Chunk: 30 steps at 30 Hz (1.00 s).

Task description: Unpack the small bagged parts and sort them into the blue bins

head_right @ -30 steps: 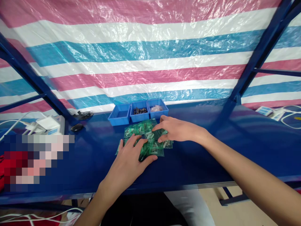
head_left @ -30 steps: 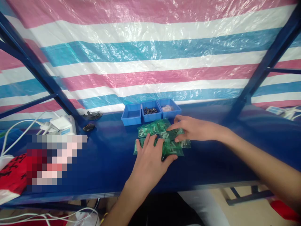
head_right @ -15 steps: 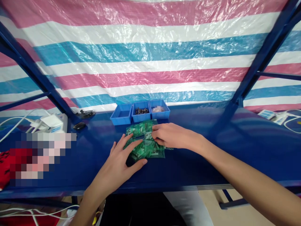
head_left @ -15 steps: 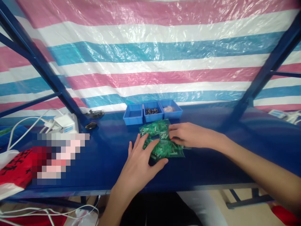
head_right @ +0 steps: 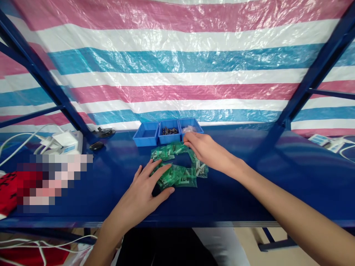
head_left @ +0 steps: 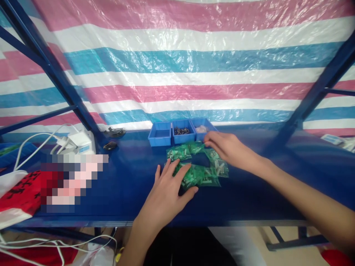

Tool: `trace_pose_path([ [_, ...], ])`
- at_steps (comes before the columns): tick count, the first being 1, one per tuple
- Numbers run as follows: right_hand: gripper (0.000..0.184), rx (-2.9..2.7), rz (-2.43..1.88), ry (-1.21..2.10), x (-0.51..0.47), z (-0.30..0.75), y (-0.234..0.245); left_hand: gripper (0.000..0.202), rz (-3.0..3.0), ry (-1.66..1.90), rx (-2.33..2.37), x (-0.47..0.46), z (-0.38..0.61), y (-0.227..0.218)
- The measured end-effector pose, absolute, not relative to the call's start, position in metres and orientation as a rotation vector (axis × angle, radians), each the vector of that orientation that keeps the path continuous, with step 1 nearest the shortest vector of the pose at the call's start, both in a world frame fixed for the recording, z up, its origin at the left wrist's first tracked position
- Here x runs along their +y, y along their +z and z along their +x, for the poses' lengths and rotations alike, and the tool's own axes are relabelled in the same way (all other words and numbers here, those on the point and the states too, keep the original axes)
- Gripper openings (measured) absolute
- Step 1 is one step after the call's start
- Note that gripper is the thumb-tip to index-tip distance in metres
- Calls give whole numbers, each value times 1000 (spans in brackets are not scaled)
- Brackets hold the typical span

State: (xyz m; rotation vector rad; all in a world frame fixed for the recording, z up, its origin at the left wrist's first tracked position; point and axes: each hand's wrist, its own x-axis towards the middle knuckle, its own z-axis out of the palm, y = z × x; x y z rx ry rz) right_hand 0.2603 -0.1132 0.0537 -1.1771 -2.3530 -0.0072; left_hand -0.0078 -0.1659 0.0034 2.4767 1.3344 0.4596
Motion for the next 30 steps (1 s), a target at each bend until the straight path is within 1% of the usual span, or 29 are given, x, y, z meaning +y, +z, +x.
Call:
trace_pose_path([
  [3,24,-2194,-1248,-96,-106,269,58,64,2466,429,1339,-165,-7,4],
  [5,25,-2177,-1305,-91,-101,275,57,66,2465,410,1327,-164,-4,5],
  [11,26,-2473,-1460,98,-91,284,41,73,2500,408,1253,-158,-6,18],
  [13,28,-2461,-1498,82,-92,284,42,75,2492,389,1254,-152,-11,30],
  [17,35,-2374,-1527,62,-92,283,48,67,2539,402,1359,-127,-16,69],
  [22,41,-2443,-1409,92,-89,277,39,54,2625,389,1485,-86,8,113],
  [24,41,-2484,-1363,32,-88,275,35,47,2666,272,1525,-67,14,124],
  [26,41,-2480,-1316,-91,-87,274,35,45,2716,182,1497,-45,7,130],
  [28,40,-2426,-1291,-207,-86,275,37,49,2656,146,1474,-23,-9,131],
  [30,41,-2359,-1307,-267,-85,276,39,53,2593,203,1390,-5,-27,125],
])
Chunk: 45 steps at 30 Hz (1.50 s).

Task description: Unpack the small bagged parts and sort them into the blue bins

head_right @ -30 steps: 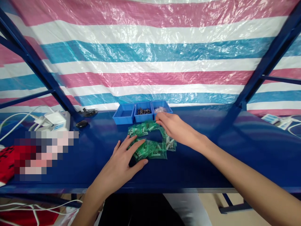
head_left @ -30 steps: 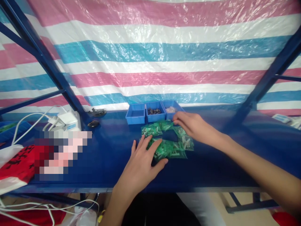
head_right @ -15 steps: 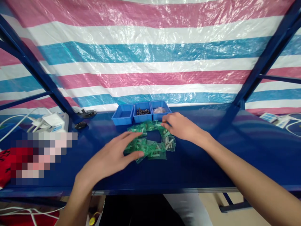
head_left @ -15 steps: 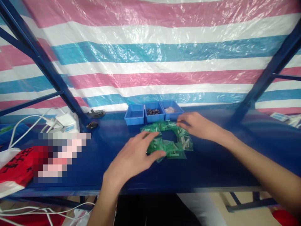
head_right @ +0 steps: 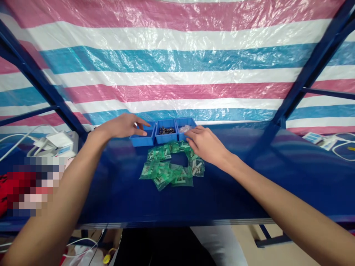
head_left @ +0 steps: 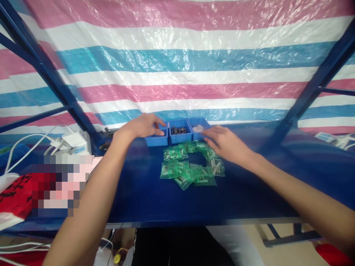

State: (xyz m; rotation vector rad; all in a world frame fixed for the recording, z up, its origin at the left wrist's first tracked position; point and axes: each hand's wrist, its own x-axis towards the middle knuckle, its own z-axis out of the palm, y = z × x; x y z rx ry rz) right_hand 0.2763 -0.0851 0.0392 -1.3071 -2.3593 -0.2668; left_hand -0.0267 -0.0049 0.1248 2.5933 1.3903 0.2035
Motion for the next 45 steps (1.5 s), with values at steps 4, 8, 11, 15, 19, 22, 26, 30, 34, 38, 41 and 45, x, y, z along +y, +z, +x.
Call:
trace_pose_path([
  [4,45,-2283,-1384,-320,-78,282,34,66,2469,407,1043,17,-41,90],
  [8,43,-2243,-1442,-291,-70,287,21,53,2396,643,977,25,-32,51],
  [11,44,-2219,-1441,-248,-67,289,17,35,2443,778,968,25,-26,37],
  [15,43,-2193,-1417,-229,-68,288,16,24,2525,878,975,24,-23,31],
  [19,43,-2174,-1419,-226,-68,288,14,21,2539,948,1012,26,-22,28],
  [22,44,-2180,-1436,-229,-67,288,14,19,2540,974,1014,27,-22,25],
  [26,47,-2196,-1466,-224,-68,288,15,29,2493,1006,1077,23,-20,23],
  [30,47,-2219,-1453,-221,-69,289,19,39,2526,974,1114,19,-20,25],
  [34,48,-2253,-1446,-205,-69,292,23,24,2609,934,1127,18,-19,27],
  [38,50,-2295,-1466,-163,-69,296,27,22,2636,932,1114,18,-18,27],
  [41,51,-2293,-1491,-142,-70,295,29,20,2635,946,1124,18,-18,26],
  [45,51,-2273,-1492,-130,-70,294,28,20,2638,955,1138,17,-17,26],
])
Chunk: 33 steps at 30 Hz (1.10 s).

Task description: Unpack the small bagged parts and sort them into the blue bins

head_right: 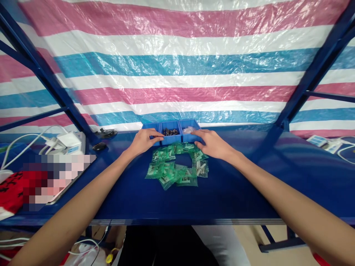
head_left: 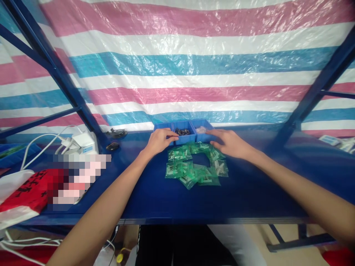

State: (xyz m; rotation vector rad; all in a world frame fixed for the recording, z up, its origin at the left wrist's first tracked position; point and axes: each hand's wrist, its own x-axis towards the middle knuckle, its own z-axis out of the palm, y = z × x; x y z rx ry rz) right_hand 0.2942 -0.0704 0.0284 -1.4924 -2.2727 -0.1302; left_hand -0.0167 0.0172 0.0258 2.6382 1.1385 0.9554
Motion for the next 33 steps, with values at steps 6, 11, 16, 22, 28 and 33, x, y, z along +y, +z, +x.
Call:
trace_pose_path([
  [6,51,-2251,-1442,-172,-68,294,22,22,2671,941,1148,16,-16,26],
  [11,48,-2230,-1418,-201,-68,293,22,24,2686,928,1096,18,-18,27],
  [16,46,-2238,-1418,-215,-69,292,23,27,2690,910,1069,21,-20,27],
  [22,46,-2241,-1448,-209,-71,292,25,29,2751,882,1059,23,-21,27],
  [28,46,-2221,-1456,-202,-69,290,24,33,3039,809,1165,16,-11,27],
  [33,43,-2195,-1425,-202,-69,288,22,24,3081,763,1299,8,4,21],
])
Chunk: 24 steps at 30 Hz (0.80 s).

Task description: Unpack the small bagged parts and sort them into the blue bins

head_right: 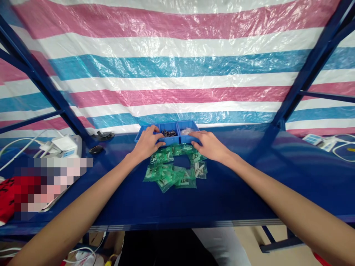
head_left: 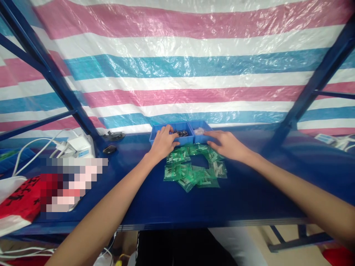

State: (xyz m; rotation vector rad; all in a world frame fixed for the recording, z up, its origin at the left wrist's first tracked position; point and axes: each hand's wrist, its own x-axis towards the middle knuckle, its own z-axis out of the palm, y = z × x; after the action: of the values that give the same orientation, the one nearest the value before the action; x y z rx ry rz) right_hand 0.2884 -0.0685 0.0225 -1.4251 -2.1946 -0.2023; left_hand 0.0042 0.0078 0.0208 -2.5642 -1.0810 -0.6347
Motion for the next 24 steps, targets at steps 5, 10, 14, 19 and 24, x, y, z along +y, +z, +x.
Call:
trace_pose_path([
  [5,45,-2187,-1437,-181,-70,287,24,15,-2532,-769,-1110,9,7,18],
  [10,44,-2148,-1456,-136,-72,286,27,17,-2522,-874,-1117,6,3,30],
  [14,40,-2028,-1409,-83,-76,281,34,19,-2495,-932,-1074,-7,3,45],
  [19,47,-1573,-1338,431,-82,273,46,24,-2528,-1039,-968,-29,14,54],
  [24,51,-1403,-1144,1027,-90,267,56,25,-2641,-1059,-798,-49,36,43],
])
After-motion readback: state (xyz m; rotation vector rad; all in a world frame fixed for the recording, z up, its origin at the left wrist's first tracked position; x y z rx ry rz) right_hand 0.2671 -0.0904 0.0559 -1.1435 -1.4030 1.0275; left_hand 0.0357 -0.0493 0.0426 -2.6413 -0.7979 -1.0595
